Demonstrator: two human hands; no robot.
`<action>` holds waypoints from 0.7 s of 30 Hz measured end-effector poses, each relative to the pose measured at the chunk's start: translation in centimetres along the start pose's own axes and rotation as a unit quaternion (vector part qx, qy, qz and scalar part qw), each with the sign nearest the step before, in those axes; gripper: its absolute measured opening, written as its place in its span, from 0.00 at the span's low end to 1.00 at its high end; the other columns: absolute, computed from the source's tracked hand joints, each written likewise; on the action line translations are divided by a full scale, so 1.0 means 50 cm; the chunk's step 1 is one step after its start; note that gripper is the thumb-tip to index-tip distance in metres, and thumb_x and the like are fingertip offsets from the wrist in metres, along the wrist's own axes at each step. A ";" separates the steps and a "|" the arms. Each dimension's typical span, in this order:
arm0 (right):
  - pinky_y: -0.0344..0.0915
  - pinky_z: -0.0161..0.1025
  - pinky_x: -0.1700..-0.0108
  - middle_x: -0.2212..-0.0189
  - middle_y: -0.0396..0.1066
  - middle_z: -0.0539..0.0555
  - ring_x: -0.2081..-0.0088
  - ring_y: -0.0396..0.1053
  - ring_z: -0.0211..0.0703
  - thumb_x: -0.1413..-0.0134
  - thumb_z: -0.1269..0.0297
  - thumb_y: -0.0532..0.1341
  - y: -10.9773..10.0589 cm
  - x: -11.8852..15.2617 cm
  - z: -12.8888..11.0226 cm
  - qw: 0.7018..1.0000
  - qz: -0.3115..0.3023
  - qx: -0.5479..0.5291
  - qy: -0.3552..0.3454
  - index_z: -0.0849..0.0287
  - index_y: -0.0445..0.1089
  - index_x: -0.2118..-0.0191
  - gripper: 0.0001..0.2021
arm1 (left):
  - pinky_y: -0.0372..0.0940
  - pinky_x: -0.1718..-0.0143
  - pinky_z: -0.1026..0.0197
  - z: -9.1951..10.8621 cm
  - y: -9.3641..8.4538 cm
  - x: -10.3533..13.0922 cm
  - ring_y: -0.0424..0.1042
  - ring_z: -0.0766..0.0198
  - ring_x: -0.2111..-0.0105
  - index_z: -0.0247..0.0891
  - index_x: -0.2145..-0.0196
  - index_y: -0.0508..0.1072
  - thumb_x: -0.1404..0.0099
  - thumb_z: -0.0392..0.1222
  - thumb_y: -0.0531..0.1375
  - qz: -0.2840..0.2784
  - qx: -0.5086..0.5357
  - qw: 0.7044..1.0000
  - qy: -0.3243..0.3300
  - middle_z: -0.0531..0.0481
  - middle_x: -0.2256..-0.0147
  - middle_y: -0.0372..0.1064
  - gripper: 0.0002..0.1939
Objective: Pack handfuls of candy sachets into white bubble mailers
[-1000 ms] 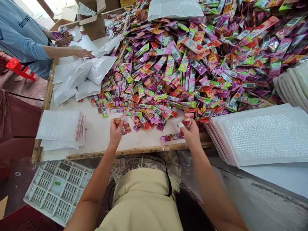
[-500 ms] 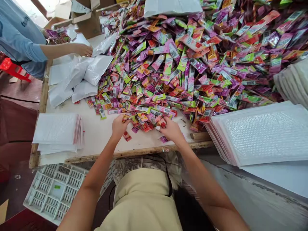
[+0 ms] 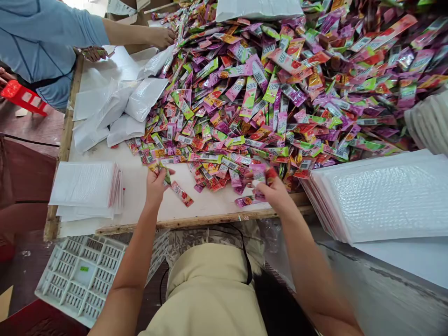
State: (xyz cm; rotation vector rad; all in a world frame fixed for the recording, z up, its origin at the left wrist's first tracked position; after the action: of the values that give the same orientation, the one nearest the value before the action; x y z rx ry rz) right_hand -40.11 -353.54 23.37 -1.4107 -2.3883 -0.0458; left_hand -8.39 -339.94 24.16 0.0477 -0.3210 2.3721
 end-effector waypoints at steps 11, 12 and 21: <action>0.61 0.40 0.66 0.74 0.71 0.55 0.70 0.67 0.46 0.58 0.50 0.63 -0.003 -0.027 0.062 0.946 0.156 0.262 0.111 0.58 0.70 0.69 0.16 | 0.66 0.65 0.62 0.084 0.190 -0.034 0.69 0.63 0.70 0.38 0.59 0.75 0.46 0.42 0.67 -0.052 -0.119 0.982 0.139 0.51 0.70 0.70 0.16; 0.61 0.40 0.66 0.73 0.72 0.57 0.69 0.68 0.48 0.56 0.51 0.62 0.008 -0.033 0.060 0.936 0.145 0.298 0.119 0.59 0.72 0.68 0.15 | 0.66 0.62 0.61 0.090 0.213 -0.046 0.71 0.60 0.66 0.38 0.57 0.74 0.46 0.40 0.67 -0.072 -0.159 0.972 0.157 0.50 0.68 0.72 0.18; 0.62 0.39 0.67 0.73 0.72 0.56 0.69 0.70 0.49 0.55 0.53 0.63 -0.013 -0.043 0.080 0.938 0.110 0.309 0.111 0.59 0.73 0.66 0.14 | 0.65 0.60 0.60 0.043 0.243 -0.041 0.74 0.56 0.63 0.43 0.54 0.76 0.49 0.27 0.59 -0.200 -0.310 0.914 0.173 0.50 0.62 0.77 0.25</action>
State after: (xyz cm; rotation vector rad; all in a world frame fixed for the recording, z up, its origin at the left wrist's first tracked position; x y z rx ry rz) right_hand -40.93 -354.85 19.02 -1.2620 -1.8138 0.5272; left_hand -15.25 -350.40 23.35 -0.5468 -0.7893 1.7420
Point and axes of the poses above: each hand's wrist, its own x-axis away from the middle knuckle, its own y-axis out of the palm, z = x × y, the point moved 1 cm from there along -x, towards the middle knuckle
